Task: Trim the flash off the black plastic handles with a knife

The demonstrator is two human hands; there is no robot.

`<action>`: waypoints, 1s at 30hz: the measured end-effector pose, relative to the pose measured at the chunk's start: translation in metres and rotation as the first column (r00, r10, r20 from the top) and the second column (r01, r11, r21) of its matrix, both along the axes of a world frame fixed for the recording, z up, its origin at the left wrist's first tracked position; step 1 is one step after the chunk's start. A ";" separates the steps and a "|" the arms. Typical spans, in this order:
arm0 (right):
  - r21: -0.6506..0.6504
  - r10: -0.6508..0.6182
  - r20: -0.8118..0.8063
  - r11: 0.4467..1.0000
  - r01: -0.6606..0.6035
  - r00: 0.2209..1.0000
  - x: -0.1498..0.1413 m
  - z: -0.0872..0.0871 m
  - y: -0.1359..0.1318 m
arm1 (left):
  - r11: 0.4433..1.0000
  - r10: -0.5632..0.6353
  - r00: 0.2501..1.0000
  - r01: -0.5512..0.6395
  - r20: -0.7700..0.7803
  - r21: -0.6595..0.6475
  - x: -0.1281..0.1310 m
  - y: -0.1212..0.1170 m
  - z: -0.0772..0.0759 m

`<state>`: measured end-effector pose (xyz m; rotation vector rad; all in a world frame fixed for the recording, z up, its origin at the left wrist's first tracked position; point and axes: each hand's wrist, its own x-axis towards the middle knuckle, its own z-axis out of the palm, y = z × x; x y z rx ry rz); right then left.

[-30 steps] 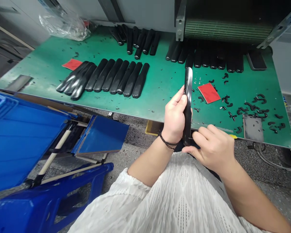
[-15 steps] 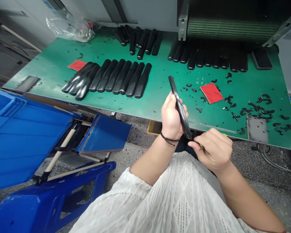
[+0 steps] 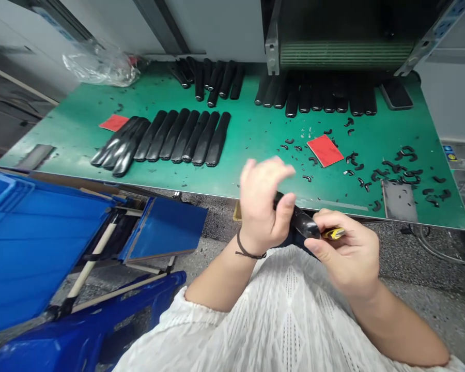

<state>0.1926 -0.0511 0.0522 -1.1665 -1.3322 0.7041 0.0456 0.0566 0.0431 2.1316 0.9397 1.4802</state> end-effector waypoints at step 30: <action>0.453 -0.368 0.821 0.885 -0.104 0.437 0.027 0.021 0.013 | 0.904 -0.330 0.940 0.342 0.089 -0.257 0.001 -0.009 -0.002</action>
